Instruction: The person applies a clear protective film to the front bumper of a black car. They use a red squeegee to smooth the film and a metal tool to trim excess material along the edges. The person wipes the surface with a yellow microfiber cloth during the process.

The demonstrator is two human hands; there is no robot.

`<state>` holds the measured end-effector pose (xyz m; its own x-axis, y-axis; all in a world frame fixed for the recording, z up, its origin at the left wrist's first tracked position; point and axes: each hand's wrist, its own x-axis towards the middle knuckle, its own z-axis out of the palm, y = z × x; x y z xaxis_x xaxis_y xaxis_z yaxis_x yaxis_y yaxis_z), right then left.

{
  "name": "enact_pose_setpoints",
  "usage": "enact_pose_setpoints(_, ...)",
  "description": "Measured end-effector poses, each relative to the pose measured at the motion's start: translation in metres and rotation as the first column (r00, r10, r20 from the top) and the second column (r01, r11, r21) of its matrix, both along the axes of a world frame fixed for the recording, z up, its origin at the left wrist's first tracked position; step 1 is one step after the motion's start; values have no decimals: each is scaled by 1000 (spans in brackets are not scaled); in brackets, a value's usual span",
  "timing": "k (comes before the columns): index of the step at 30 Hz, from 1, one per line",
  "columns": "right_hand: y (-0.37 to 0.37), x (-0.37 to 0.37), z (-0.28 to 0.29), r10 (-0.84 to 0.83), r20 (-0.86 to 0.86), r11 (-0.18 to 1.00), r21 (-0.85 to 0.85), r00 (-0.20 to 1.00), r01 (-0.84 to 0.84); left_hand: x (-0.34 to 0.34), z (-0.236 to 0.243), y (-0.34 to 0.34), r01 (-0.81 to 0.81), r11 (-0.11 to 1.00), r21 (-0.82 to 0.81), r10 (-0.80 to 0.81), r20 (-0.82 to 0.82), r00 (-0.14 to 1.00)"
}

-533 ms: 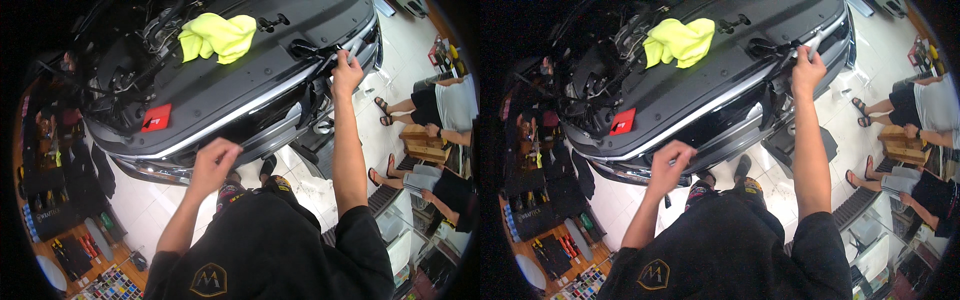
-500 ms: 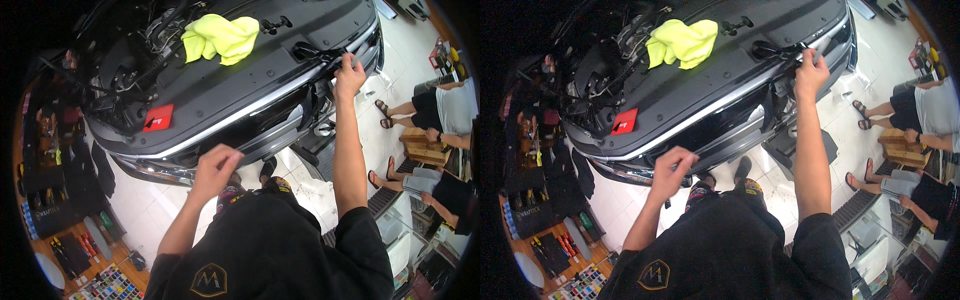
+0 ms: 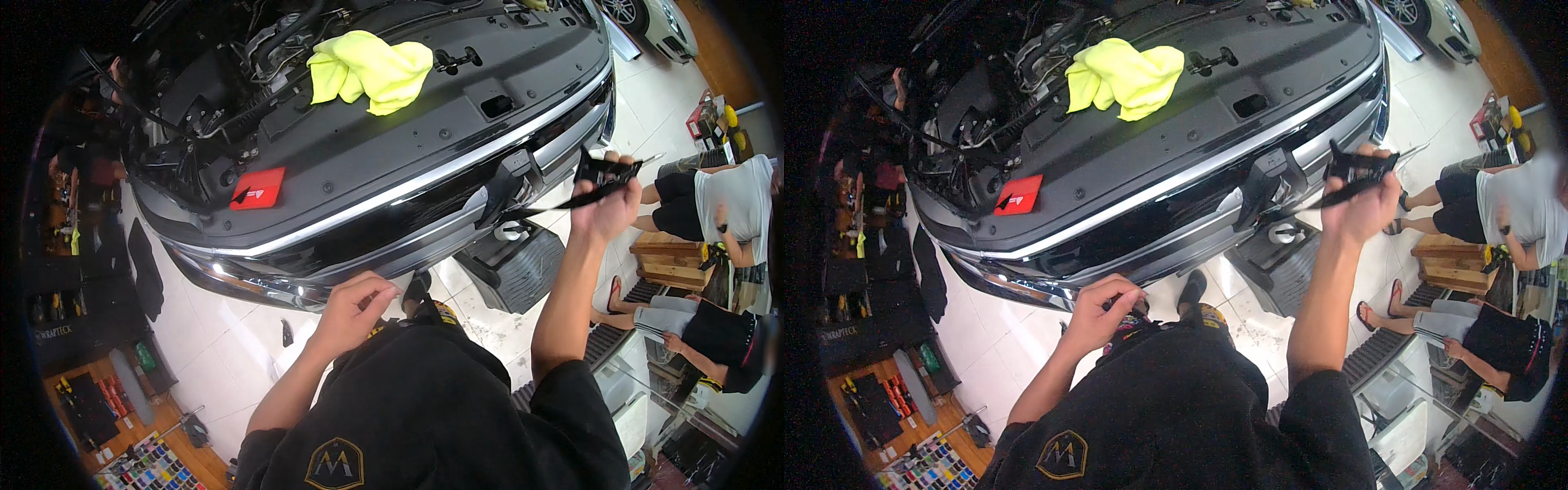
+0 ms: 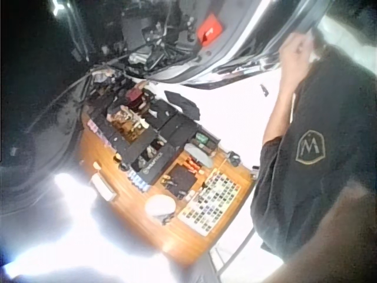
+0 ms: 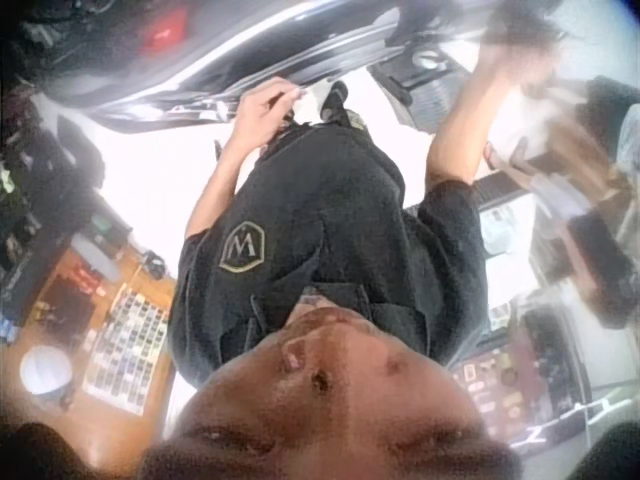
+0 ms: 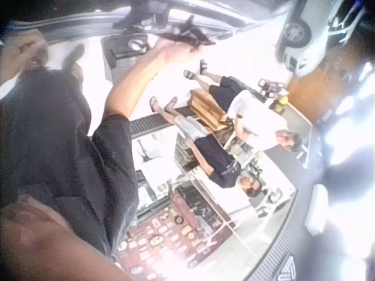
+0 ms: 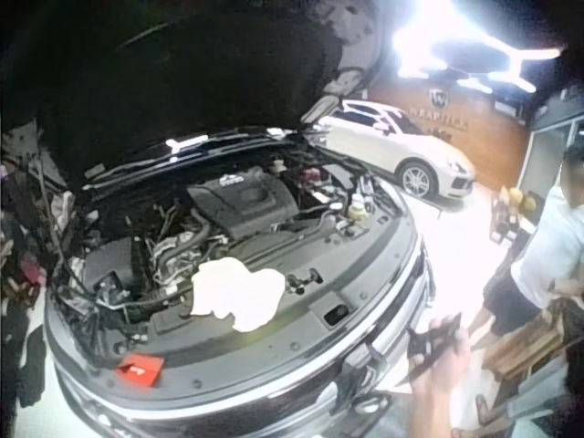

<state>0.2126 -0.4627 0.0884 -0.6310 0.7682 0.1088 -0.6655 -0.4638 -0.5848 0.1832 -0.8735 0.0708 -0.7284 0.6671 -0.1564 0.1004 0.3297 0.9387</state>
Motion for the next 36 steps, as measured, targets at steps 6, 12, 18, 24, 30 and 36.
enact_pose_setpoints(6, 0, 71, -29, -127, 148, 990, 75, 981, 117, -4, 0, 1, 38, 999, 3, -38, 26, 999)
enact_pose_setpoints(12, 15, 214, -129, 162, 379, 966, -250, 911, -68, 2, 0, -13, 115, 993, -39, -110, 112, 988)
enact_pose_setpoints(18, -67, 285, -208, 308, 765, 949, -203, 565, -243, 4, -1, -34, 234, 972, -21, -229, 136, 964)
enact_pose_setpoints(24, -114, 363, -203, 110, 904, 977, -174, 414, 121, -1, 9, -83, 289, 957, -17, -288, 32, 957)
enact_pose_setpoints(30, -155, 505, -164, 25, 994, 1000, -23, -108, 19, 3, -25, -157, 123, 989, 83, -136, 173, 975)
enact_pose_setpoints(36, -203, 554, -176, -304, 889, 952, 271, -344, -142, 13, -36, -217, 104, 992, 73, -116, 182, 976)
